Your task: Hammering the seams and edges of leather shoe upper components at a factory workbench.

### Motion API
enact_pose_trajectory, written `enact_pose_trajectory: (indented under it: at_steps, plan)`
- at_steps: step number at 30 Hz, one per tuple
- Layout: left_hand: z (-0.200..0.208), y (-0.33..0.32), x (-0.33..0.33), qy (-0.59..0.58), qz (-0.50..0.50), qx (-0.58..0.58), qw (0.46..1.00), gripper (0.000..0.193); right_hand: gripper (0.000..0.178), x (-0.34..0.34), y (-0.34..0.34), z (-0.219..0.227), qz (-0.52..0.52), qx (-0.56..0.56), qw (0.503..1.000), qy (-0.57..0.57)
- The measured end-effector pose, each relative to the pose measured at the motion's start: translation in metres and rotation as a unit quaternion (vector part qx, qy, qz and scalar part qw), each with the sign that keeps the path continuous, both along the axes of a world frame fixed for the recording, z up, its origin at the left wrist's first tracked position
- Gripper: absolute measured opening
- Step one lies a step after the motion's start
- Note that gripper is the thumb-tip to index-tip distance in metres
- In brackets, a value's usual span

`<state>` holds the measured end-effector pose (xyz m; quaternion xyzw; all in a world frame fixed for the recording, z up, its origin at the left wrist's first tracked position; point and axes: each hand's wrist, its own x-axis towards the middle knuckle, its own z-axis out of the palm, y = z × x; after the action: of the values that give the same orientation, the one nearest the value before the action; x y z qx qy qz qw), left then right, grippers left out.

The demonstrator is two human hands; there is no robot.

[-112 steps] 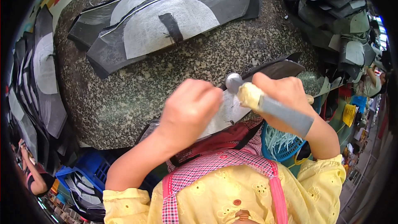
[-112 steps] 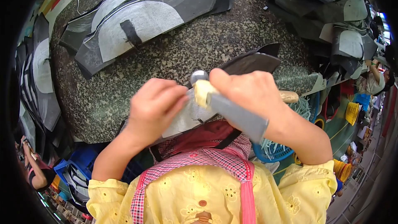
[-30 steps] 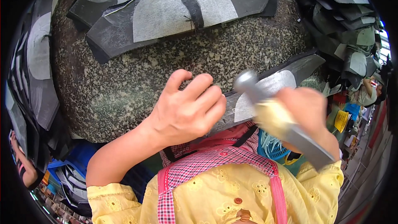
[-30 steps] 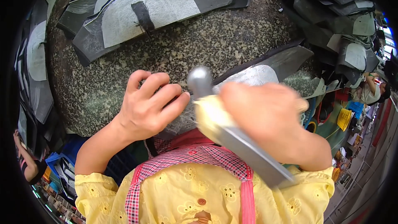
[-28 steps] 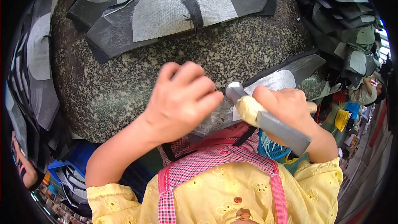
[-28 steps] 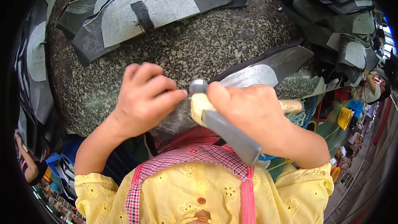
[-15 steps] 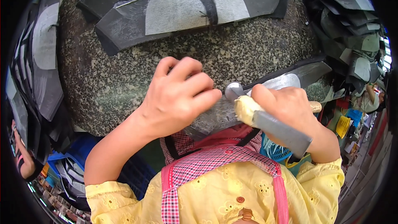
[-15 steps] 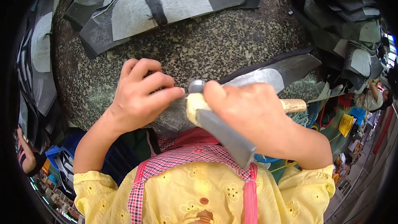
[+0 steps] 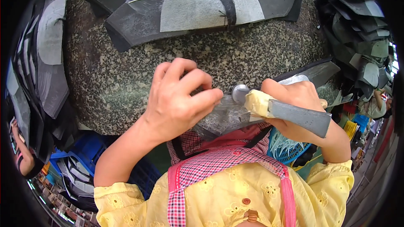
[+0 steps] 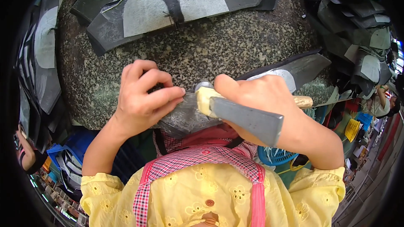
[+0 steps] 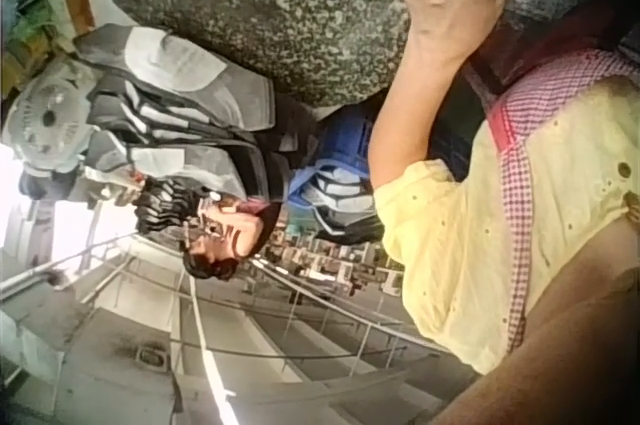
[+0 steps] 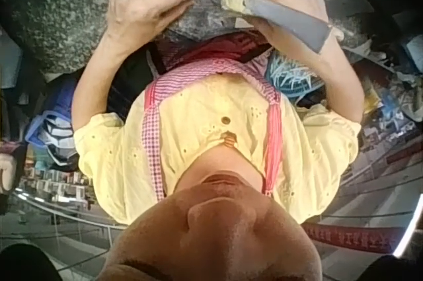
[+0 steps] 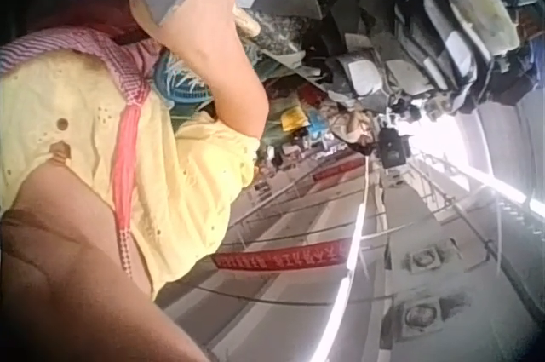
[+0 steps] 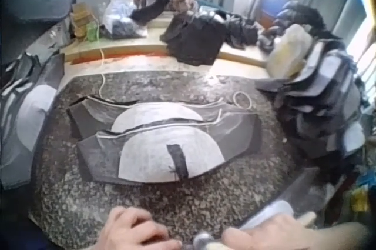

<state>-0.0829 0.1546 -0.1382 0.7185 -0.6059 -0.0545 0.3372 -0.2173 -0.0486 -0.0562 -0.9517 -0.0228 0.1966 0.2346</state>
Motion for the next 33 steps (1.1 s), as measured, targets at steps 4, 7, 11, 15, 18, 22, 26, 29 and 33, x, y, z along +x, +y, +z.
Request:
enact_pose_trajectory:
  at_steps: [4,7,11,15,18,22,26,29,33]
  plan:
    - [0.001,0.003,-0.005,-0.039,-0.005,-0.002,0.999,0.026,0.025,0.002,-0.005,0.006,-0.007,-0.04,0.997,-0.068]
    - [0.001,0.003,-0.007,-0.036,0.002,-0.006,0.999,0.026,0.024,0.007,0.012,0.002,-0.008,-0.023,0.997,-0.066]
    - [0.006,0.011,-0.013,-0.015,0.096,0.013,0.995,0.028,0.023,0.003,0.015,-0.008,-0.022,0.023,0.998,-0.054]
    - [0.004,0.016,-0.035,-0.006,0.144,0.012,0.99,0.025,0.026,-0.003,0.017,-0.011,-0.008,0.002,0.997,-0.075]
    - [0.002,0.018,-0.043,0.017,0.169,0.005,0.985,0.023,0.025,-0.007,0.02,-0.012,-0.034,0.015,0.996,-0.086]
    - [-0.002,0.014,-0.042,0.021,0.162,0.005,0.987,0.024,0.025,-0.008,0.02,-0.014,-0.055,0.022,0.994,-0.093]
    - [-0.004,0.014,-0.044,0.005,0.155,0.0,0.988,0.024,0.026,-0.002,0.016,-0.01,-0.056,-0.026,0.985,-0.159]
    - [-0.003,0.015,-0.046,-0.03,0.157,0.0,0.987,0.021,0.028,-0.001,0.026,-0.008,-0.111,0.025,0.987,-0.11]
    - [0.0,0.014,-0.05,-0.094,0.152,0.011,0.984,0.024,0.027,0.009,0.012,-0.013,-0.056,-0.018,0.986,-0.157]
